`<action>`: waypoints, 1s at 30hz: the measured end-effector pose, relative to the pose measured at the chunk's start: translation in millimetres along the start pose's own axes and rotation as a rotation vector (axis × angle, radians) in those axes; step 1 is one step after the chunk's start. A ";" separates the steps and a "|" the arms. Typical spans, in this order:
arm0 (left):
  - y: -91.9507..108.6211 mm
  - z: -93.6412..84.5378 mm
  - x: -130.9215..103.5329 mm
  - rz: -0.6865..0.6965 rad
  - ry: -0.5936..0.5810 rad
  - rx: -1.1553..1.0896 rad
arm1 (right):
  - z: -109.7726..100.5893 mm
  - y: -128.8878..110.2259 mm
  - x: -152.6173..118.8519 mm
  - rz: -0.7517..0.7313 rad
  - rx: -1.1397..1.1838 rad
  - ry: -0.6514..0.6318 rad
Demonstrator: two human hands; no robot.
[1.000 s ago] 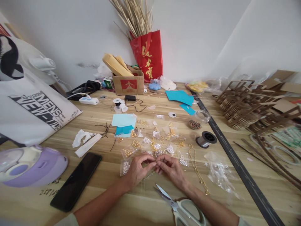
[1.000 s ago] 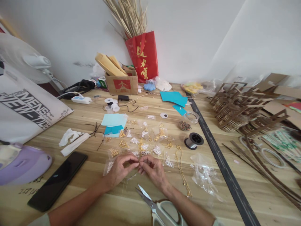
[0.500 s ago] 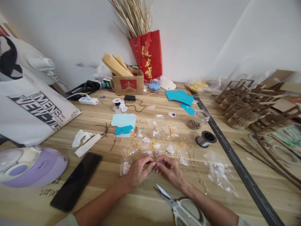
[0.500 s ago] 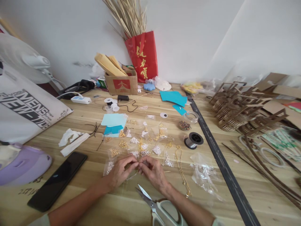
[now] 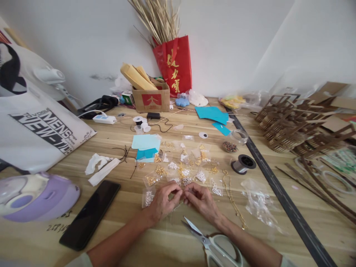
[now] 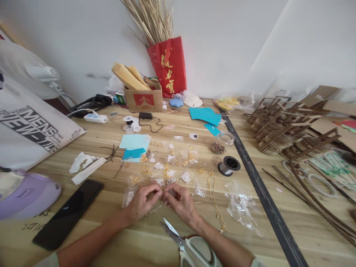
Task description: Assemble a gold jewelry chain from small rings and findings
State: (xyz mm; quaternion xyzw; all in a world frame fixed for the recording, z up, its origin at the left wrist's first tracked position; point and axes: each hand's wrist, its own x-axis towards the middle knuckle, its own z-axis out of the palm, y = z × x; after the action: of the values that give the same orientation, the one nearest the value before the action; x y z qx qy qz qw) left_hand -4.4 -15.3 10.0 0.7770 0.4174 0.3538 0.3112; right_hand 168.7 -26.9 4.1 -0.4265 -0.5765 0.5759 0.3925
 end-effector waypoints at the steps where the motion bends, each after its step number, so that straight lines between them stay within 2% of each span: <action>1: 0.4 -0.7 0.4 -0.027 0.005 -0.013 | -0.6 -0.2 0.0 -0.002 -0.013 -0.002; 12: 7.9 -10.1 5.1 -0.186 0.051 -0.211 | -11.2 -7.5 -5.2 -0.105 -0.325 -0.055; 16: 7.6 -7.8 4.4 -0.178 0.046 -0.232 | -19.0 -3.3 -6.0 -0.146 -0.371 -0.026; 21: 6.3 -5.0 1.6 -0.182 0.017 -0.265 | -24.2 2.1 -6.6 -0.173 -0.393 -0.052; 30: 3.4 -5.9 3.2 -0.222 0.000 -0.258 | -22.4 -9.8 -9.7 -0.220 -0.511 -0.086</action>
State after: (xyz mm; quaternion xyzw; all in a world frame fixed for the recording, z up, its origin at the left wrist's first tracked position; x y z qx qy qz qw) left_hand -6.5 -12.9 16.8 0.6798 0.4519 0.3677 0.4455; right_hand 192.6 -28.4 14.9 -0.4219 -0.7619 0.3833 0.3074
